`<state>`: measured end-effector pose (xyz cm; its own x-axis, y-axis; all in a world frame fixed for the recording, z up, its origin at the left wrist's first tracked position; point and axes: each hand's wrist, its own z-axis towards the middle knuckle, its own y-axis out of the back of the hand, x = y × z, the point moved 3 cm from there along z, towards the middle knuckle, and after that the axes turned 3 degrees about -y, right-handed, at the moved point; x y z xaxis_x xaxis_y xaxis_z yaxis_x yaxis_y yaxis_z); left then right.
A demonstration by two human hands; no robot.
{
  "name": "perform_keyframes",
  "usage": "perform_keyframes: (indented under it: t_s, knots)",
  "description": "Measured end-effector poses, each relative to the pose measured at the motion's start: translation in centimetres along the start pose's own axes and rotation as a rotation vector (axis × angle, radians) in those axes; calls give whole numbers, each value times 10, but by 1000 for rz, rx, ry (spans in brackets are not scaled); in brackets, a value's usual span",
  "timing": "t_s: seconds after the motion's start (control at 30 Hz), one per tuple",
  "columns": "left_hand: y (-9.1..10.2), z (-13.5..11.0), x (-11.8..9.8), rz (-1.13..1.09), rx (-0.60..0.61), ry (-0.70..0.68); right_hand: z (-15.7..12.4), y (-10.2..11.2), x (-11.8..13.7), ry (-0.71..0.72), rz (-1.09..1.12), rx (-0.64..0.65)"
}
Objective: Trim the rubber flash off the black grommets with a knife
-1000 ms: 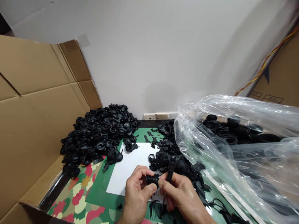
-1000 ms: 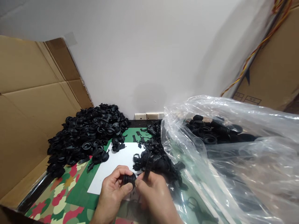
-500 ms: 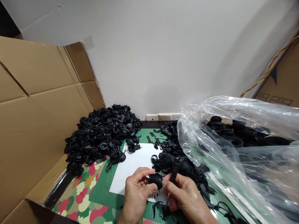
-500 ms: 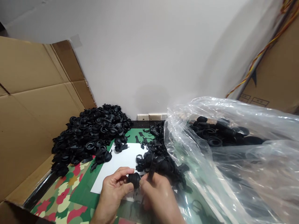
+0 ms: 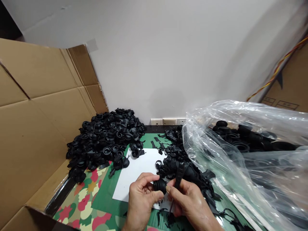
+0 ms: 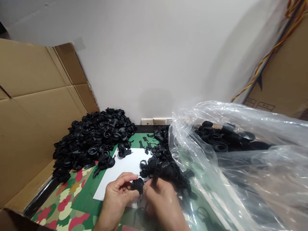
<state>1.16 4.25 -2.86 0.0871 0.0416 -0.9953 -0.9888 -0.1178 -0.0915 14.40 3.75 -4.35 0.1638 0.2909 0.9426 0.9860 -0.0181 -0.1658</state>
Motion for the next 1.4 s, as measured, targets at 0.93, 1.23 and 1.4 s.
perform_keyframes:
  t_s: [0.93, 1.23, 1.4]
  knots:
    - [8, 3, 12, -422, -86, 447, -6, 9, 11, 239, -59, 101]
    - [-8, 1, 11, -108, 107, 370, -2, 5, 17, 249, -129, 20]
    - [5, -1, 1, 260, 9, 1, 3, 12, 5, 35, 43, -5]
